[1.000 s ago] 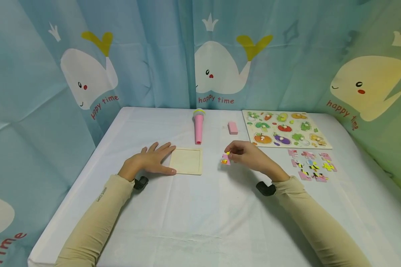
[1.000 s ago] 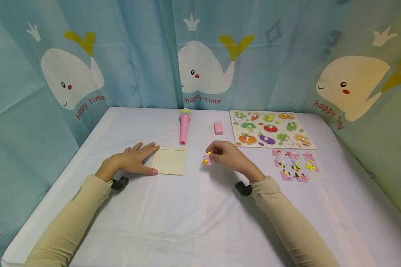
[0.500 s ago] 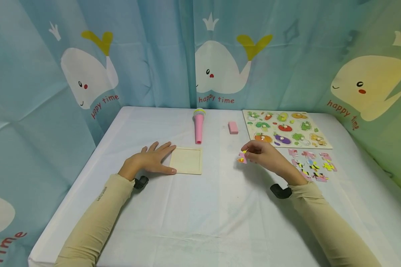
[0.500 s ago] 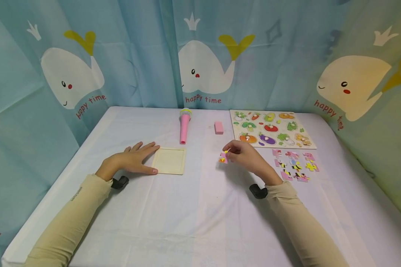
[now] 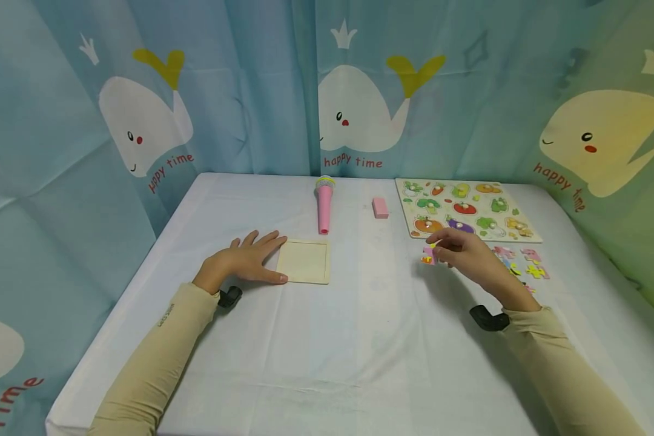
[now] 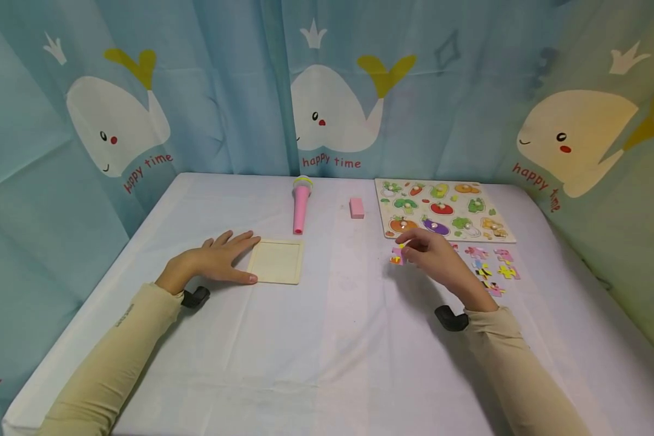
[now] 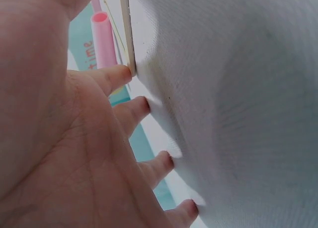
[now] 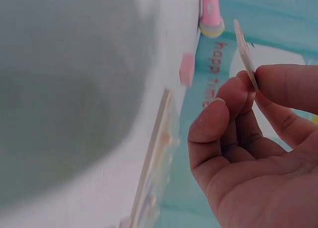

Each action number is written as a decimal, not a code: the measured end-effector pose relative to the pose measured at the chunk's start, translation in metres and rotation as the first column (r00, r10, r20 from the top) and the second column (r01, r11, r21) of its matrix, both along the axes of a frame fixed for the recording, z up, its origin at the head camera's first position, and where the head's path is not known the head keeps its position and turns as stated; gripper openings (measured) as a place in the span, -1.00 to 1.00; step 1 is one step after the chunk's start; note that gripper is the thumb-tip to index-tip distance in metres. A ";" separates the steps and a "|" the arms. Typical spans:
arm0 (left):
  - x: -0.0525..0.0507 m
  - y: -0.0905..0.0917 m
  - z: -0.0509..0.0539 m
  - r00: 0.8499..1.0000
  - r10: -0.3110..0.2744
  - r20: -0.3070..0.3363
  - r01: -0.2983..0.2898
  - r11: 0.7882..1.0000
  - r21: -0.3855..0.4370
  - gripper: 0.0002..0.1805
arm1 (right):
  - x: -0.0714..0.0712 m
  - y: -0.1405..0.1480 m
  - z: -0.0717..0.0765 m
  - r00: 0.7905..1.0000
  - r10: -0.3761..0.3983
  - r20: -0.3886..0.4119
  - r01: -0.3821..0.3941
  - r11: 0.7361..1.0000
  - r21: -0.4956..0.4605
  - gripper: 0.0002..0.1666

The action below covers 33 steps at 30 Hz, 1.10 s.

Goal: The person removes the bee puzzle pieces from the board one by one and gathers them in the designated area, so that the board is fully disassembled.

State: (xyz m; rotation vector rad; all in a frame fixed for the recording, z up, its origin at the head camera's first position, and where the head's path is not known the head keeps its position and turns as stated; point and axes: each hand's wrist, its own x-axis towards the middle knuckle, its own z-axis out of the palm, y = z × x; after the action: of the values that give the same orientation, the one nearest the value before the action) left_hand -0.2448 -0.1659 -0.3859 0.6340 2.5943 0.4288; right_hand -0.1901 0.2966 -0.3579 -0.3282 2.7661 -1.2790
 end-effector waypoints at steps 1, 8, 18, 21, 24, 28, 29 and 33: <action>-0.001 0.000 -0.001 1.000 0.000 0.001 0.000 1.000 0.002 0.18 | 0.001 0.004 0.001 1.000 -0.010 0.001 0.010 1.000 0.002 -0.69; -0.001 0.000 -0.002 1.000 0.003 -0.001 -0.003 1.000 0.009 0.18 | 0.008 0.030 0.010 0.995 -0.100 0.020 0.100 0.995 0.014 -0.59; -0.002 0.001 -0.003 1.000 -0.003 0.000 0.003 1.000 -0.005 0.18 | 0.020 0.068 0.019 0.985 -0.148 -0.087 0.154 0.985 0.077 -0.66; -0.002 0.000 -0.003 1.000 -0.003 -0.001 0.003 1.000 -0.004 0.18 | 0.023 0.081 0.018 0.982 -0.161 -0.104 0.170 0.981 0.091 -0.69; -0.001 0.000 -0.002 1.000 -0.001 0.001 0.001 1.000 0.003 0.17 | 0.026 0.094 0.018 0.976 -0.179 -0.121 0.189 0.979 0.076 -0.75; -0.001 -0.002 -0.002 1.000 0.004 0.006 -0.004 1.000 0.010 0.16 | 0.029 0.110 0.015 0.971 -0.199 -0.133 0.205 0.978 0.030 -0.87; -0.001 -0.003 -0.001 1.000 0.002 0.003 -0.002 1.000 0.008 0.17 | 0.030 0.114 0.014 0.971 -0.200 -0.133 0.204 0.979 0.023 -0.88; -0.001 -0.007 -0.002 1.000 0.005 0.006 -0.005 1.000 0.003 0.18 | 0.033 0.129 0.012 0.974 -0.204 -0.094 0.207 0.978 0.026 -0.80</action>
State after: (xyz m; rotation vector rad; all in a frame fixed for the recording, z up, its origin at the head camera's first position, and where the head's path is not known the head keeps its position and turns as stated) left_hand -0.2459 -0.1724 -0.3882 0.6265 2.5906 0.4355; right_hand -0.1569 0.4253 -0.3459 -0.1011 2.9626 -1.2842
